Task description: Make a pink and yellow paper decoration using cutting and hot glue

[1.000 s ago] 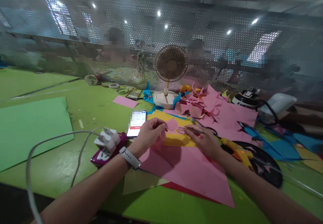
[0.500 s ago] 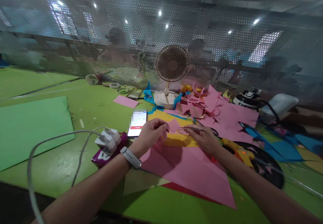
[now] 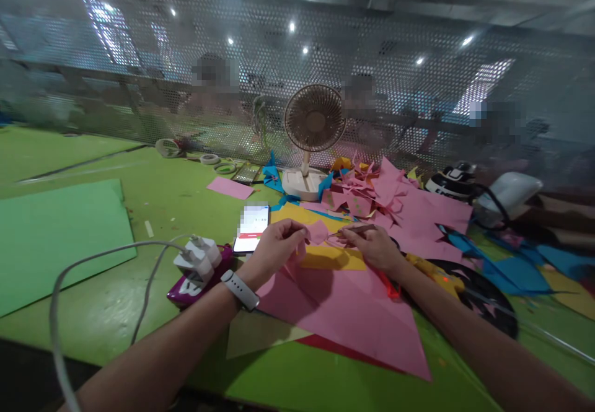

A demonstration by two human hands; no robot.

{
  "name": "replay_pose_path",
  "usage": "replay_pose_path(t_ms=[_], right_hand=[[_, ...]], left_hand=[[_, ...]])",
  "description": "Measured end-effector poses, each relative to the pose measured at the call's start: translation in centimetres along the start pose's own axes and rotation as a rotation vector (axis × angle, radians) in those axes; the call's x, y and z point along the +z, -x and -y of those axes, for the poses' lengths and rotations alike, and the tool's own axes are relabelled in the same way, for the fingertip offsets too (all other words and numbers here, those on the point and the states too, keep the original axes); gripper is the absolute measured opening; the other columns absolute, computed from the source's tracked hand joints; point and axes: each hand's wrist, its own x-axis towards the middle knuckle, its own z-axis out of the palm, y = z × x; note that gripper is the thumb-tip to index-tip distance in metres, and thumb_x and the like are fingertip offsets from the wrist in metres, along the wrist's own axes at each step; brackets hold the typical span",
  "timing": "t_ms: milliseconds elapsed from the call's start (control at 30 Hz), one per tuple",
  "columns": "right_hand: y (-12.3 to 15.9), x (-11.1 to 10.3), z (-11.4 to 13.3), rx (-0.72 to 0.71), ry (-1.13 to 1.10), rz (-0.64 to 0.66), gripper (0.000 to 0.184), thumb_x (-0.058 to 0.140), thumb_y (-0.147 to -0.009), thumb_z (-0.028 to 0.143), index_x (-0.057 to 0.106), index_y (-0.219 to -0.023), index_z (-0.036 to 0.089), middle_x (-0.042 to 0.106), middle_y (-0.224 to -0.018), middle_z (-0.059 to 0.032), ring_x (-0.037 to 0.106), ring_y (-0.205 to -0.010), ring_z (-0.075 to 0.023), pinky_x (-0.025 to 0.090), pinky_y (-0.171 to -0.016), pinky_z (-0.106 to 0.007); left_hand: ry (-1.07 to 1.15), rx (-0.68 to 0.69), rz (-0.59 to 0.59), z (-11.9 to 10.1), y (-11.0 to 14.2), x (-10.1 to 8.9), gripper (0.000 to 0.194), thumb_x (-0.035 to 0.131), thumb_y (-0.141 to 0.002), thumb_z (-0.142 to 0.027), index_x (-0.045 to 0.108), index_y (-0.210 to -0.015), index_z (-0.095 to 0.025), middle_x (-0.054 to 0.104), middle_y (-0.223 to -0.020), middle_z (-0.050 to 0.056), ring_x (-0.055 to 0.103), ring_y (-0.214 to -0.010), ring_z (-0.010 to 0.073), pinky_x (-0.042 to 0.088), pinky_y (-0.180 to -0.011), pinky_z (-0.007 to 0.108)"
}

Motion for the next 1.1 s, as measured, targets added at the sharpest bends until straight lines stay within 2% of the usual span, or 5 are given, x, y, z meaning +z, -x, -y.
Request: replay_pose_path(t_ms=[233,433,667,867,1100], right_hand=[[-0.2,0.5,-0.9,0.083,-0.186,0.017,0.034,0.052,-0.083,0.045,0.069,-0.086,0.016,0.074,-0.086,-0.0078,0.07,-0.079,-0.0222,0.058,-0.072,-0.034],[0.2,0.0,-1.2,0.081,-0.21,-0.002,0.033,0.053,-0.083,0.046,0.069,-0.088,0.018,0.074,-0.089,-0.0084,0.07,-0.082,-0.0238,0.058,-0.074,-0.035],[1.3,-0.4,-0.2,0.037,-0.103,0.017,0.032,0.05,-0.084,0.044,0.071,-0.087,0.02,0.075,-0.085,-0.0055,0.07,-0.079,-0.023,0.058,-0.068,-0.033],[1.6,-0.2,0.5,-0.05,0.107,-0.069,0.025,0.052,-0.084,0.037,0.073,-0.083,0.023,0.073,-0.093,-0.0048,0.065,-0.094,-0.0242,0.048,-0.088,-0.039],[1.5,0.0,0.5,-0.078,0.186,-0.064,0.026,0.049,-0.086,0.035,0.072,-0.087,0.023,0.073,-0.096,-0.0042,0.065,-0.094,-0.0222,0.048,-0.086,-0.035]], left_hand=[[-0.014,-0.019,0.019,-0.1,0.1,0.0,0.014,0.055,-0.08,-0.027,0.061,-0.078,-0.015,0.059,-0.054,-0.002,0.051,-0.043,0.0074,0.038,-0.043,0.017],[-0.014,-0.012,0.021,0.0,0.0,-0.1,0.014,0.055,-0.08,-0.027,0.061,-0.077,-0.015,0.058,-0.054,-0.002,0.05,-0.043,0.0071,0.038,-0.042,0.016],[-0.015,-0.003,0.021,0.4,0.0,0.0,0.014,0.055,-0.081,-0.027,0.061,-0.078,-0.014,0.059,-0.054,-0.002,0.05,-0.044,0.0071,0.037,-0.043,0.016],[-0.042,0.004,0.012,0.1,0.1,0.1,0.015,0.055,-0.081,-0.027,0.062,-0.078,-0.013,0.06,-0.056,-0.001,0.051,-0.046,0.0075,0.037,-0.044,0.016],[-0.044,0.001,0.014,0.0,0.1,0.1,0.015,0.055,-0.081,-0.026,0.062,-0.078,-0.014,0.06,-0.055,-0.001,0.05,-0.046,0.0076,0.036,-0.044,0.016]])
